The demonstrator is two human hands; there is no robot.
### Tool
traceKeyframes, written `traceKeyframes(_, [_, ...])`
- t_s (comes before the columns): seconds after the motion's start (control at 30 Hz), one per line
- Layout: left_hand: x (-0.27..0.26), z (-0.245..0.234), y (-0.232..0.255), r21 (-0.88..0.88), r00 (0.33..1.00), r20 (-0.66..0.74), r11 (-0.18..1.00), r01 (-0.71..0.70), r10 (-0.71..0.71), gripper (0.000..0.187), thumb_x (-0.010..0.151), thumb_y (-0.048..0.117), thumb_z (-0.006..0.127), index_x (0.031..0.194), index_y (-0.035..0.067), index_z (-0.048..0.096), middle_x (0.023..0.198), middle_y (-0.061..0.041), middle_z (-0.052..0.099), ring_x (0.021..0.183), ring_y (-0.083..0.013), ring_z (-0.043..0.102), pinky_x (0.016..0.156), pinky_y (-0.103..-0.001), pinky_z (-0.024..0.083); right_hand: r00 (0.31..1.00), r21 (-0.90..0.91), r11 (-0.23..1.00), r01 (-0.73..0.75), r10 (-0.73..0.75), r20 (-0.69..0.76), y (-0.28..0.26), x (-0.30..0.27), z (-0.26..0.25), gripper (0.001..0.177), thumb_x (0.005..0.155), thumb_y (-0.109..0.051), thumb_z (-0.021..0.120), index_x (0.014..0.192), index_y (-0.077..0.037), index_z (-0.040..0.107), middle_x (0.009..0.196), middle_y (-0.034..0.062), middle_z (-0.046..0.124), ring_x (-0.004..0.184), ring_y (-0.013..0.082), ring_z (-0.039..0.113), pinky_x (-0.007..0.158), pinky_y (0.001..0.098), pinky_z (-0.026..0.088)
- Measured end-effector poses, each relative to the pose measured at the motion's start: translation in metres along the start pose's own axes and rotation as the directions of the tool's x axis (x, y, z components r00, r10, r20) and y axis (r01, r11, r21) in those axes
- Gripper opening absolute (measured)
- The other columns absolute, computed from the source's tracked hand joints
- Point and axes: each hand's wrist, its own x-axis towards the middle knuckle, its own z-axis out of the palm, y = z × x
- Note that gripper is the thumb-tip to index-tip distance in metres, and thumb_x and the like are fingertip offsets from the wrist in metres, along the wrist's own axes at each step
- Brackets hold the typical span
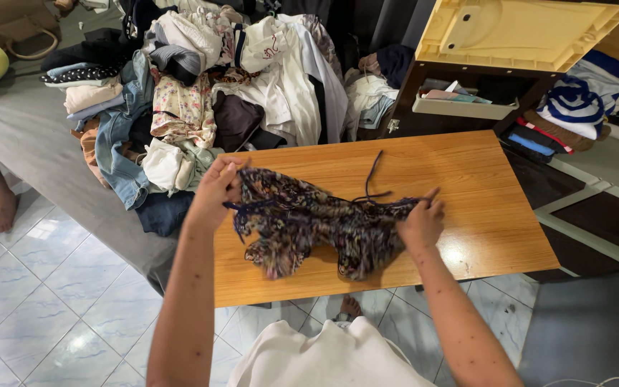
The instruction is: The person folds several garments one by one on a wooden table and places them into a nearby closet. Items handled include a mustard-yellow ribbed top, a dark floral top, a white top, a beige top, and a floral dress.
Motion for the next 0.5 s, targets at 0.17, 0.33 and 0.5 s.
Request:
traceKeyframes(0.17, [0.008, -0.001, 0.034, 0.710, 0.968, 0.190, 0.704, -0.021, -0.163, 0.028, 0.095, 0.010, 0.058, 0.120, 0.003, 0.068, 0.091, -0.009, 0.067, 0.072, -0.0196, 0.052, 0.064, -0.032, 0.042, 0.990, 0.131, 0.988, 0.086, -0.071, -0.119, 0.010, 0.043, -0.037, 0.080, 0.082, -0.007, 0.072, 0.156, -0.008, 0.040, 0.133, 0.0281, 0.057, 0.115, 0.0472, 0.059, 0.094, 0.0528, 0.051])
traceKeyframes(0.33, [0.040, 0.000, 0.005, 0.989, 0.991, 0.073, -0.138, -0.057, 0.109, 0.043, 0.094, 0.010, 0.055, 0.136, 0.001, 0.053, 0.106, -0.029, 0.071, 0.097, -0.0465, 0.068, 0.084, -0.051, 0.054, 0.895, 0.118, 0.908, 0.402, -0.417, 0.156, 0.025, 0.062, -0.047, 0.042, 0.083, 0.006, 0.058, 0.107, -0.022, 0.078, 0.136, 0.0143, 0.068, 0.129, 0.0331, 0.063, 0.109, 0.0443, 0.054])
traceKeyframes(0.5, [0.023, 0.025, 0.022, 0.954, 0.941, -0.085, 0.300, -0.018, 0.328, 0.076, 0.093, 0.015, 0.059, 0.161, 0.010, 0.025, 0.097, -0.032, 0.070, 0.092, -0.0482, 0.068, 0.084, -0.051, 0.052, 0.808, -0.066, 0.910, 0.408, -0.327, 0.490, 0.030, 0.051, -0.046, 0.059, 0.083, 0.004, 0.057, 0.128, -0.033, 0.071, 0.161, 0.0136, 0.036, 0.145, 0.0351, 0.040, 0.117, 0.0476, 0.036])
